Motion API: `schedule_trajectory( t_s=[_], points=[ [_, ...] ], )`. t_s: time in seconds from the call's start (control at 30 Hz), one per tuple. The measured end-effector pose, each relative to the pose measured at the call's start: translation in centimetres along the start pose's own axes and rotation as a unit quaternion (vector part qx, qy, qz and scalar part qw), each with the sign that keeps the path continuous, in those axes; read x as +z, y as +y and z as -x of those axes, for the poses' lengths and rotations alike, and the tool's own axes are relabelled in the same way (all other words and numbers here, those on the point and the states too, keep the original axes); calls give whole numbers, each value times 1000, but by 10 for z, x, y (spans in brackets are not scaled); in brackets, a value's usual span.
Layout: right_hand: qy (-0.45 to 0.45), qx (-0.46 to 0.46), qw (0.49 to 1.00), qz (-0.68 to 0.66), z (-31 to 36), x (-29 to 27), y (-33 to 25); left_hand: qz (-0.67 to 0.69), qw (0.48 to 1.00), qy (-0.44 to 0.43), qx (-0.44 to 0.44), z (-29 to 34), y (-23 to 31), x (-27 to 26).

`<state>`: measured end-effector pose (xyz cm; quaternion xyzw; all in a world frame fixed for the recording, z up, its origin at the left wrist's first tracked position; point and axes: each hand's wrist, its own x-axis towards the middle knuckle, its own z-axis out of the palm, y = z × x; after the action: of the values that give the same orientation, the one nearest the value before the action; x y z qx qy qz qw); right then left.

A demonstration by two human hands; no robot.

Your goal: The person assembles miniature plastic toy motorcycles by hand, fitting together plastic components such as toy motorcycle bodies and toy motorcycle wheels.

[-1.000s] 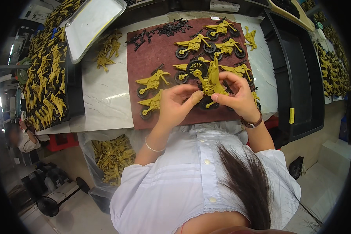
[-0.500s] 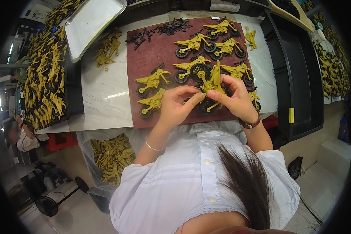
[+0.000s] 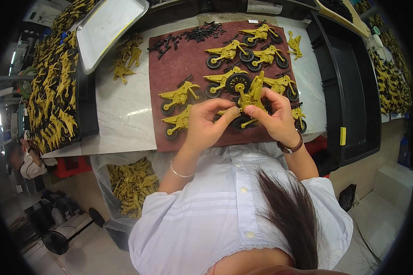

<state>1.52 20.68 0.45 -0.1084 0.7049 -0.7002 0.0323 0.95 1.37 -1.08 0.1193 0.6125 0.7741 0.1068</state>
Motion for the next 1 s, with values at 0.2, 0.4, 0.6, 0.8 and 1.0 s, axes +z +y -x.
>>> schedule_trajectory(
  t_s=[0.2, 0.4, 0.6, 0.8, 1.0],
  points=[
    [-6, -25, 999, -20, 3, 3, -3, -131, 988, -32, 81, -4, 13, -3],
    [-15, -59, 998, -10, 3, 3, -3, -176, 975, -25, 133, -2, 12, -6],
    [-56, -111, 988, 88, 3, -2, -5, -104, 986, -26, 130, -6, 34, 5],
    [-71, -156, 975, 140, 2, 2, -8, -174, 959, -26, 223, -6, 35, 8],
    [-77, -143, 975, 153, 0, 3, -5, -168, 961, -4, 220, -7, 32, 5]
  ],
)
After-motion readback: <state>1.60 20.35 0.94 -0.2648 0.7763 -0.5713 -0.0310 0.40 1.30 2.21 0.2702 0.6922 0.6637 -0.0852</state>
